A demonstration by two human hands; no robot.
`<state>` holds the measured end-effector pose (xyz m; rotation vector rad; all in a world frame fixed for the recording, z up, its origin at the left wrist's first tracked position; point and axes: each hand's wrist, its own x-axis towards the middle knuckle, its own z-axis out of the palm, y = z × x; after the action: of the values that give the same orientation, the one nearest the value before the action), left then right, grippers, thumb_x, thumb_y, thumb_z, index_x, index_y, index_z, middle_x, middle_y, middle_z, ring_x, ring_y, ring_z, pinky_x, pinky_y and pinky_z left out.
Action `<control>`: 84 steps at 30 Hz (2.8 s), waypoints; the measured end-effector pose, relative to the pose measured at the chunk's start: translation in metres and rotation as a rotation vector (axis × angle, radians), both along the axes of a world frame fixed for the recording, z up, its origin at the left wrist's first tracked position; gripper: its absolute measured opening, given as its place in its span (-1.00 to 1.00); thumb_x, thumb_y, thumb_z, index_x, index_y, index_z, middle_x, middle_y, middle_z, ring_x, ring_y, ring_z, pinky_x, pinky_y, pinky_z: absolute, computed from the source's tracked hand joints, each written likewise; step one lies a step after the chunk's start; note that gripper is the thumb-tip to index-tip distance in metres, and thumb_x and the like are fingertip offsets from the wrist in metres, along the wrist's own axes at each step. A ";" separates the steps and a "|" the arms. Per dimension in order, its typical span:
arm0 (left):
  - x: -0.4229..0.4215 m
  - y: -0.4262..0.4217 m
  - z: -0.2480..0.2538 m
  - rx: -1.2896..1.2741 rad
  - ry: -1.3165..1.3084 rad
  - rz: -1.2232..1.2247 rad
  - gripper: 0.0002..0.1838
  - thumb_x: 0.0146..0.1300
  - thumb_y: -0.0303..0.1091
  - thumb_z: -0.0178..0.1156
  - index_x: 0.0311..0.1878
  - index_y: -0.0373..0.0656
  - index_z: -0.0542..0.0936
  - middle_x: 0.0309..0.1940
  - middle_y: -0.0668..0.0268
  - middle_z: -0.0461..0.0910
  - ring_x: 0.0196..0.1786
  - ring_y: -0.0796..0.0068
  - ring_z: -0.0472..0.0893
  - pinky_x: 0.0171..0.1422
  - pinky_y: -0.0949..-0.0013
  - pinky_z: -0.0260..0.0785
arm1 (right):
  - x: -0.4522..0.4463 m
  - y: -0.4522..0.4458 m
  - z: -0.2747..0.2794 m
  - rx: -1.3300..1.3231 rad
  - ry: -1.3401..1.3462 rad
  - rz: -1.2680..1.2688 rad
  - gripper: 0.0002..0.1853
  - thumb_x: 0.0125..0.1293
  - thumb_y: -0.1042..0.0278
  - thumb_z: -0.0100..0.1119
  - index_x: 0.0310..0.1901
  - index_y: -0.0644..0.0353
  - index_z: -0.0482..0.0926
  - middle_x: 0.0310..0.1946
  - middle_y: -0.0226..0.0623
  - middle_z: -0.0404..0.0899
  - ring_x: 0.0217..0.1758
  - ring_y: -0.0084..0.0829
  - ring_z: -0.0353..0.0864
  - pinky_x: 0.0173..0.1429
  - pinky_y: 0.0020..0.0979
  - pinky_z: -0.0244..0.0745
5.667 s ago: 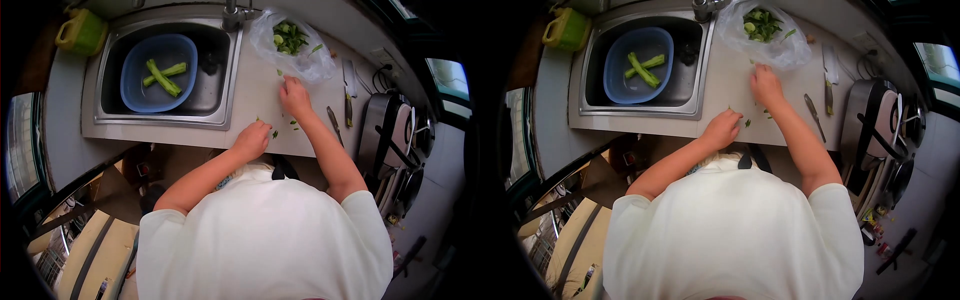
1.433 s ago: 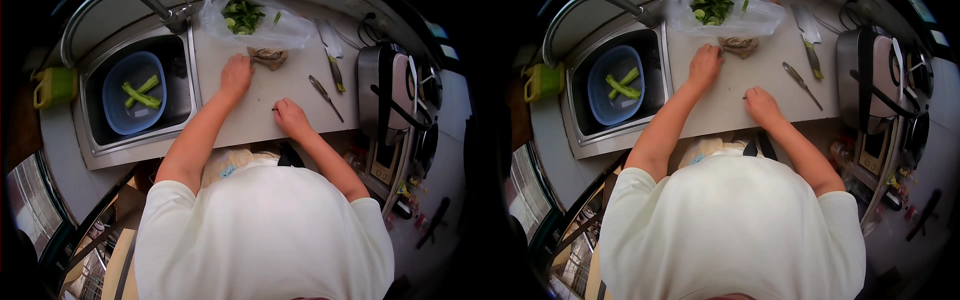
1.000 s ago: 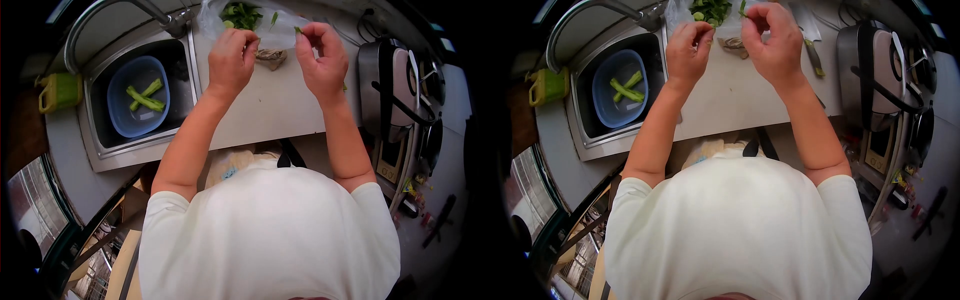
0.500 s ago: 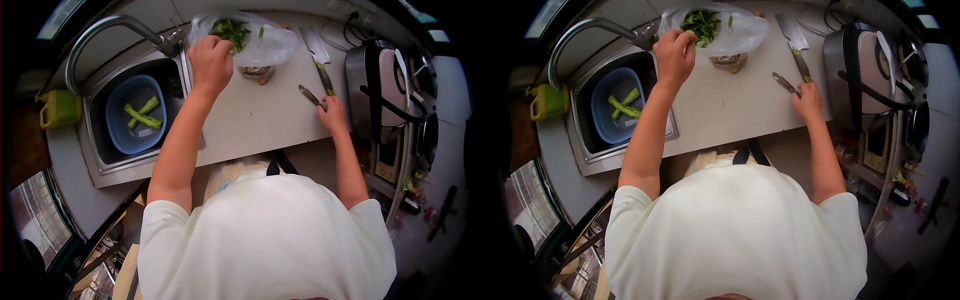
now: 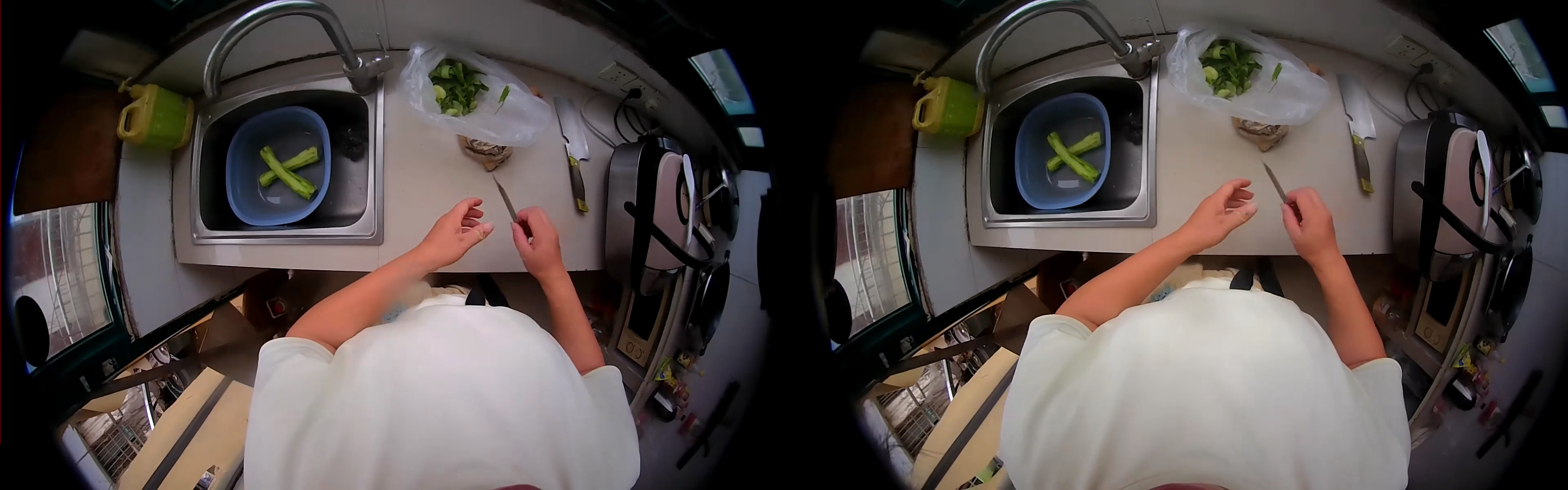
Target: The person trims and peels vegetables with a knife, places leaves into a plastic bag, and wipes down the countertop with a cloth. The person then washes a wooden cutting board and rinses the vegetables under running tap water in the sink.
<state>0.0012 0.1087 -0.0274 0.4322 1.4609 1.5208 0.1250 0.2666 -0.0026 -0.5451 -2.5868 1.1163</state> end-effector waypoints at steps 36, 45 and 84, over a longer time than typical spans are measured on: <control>-0.302 -0.145 -0.035 0.417 -0.287 1.382 -0.78 0.37 -0.24 0.00 -0.01 -0.10 0.40 -0.29 0.26 0.54 -0.35 0.47 0.52 -0.30 0.39 0.38 | -0.313 -0.210 0.014 -0.859 -0.425 0.291 -0.78 0.39 0.24 -0.07 -0.35 0.18 0.41 -0.67 -0.53 0.25 -0.67 -0.66 0.15 -0.60 -0.56 0.07; -0.290 -0.152 0.005 0.350 -0.223 1.211 -0.71 0.38 -0.36 -0.07 0.11 -0.22 0.26 -0.27 0.17 0.50 -0.42 0.42 0.55 -0.39 0.41 0.45 | -0.326 -0.226 0.020 -0.772 -0.362 0.252 -0.79 0.33 0.25 -0.03 -0.35 0.21 0.46 -0.62 -0.46 0.38 -0.60 -0.62 0.29 -0.52 -0.52 0.20; -0.295 -0.182 -0.016 0.700 -0.835 1.263 -0.88 0.18 -0.53 -0.14 -0.28 -0.24 0.40 -0.44 0.17 0.46 -0.49 0.29 0.44 -0.40 0.31 0.37 | -0.410 -0.251 0.048 -1.388 -0.179 0.282 -0.81 0.29 0.43 0.03 -0.13 0.34 0.51 -0.28 -0.23 0.59 -0.20 -0.46 0.61 -0.15 -0.50 0.54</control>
<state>-0.2936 -0.0731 -0.0436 -0.8660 0.3806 2.7066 -0.2855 0.0151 0.0457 -0.5006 -1.6088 2.9800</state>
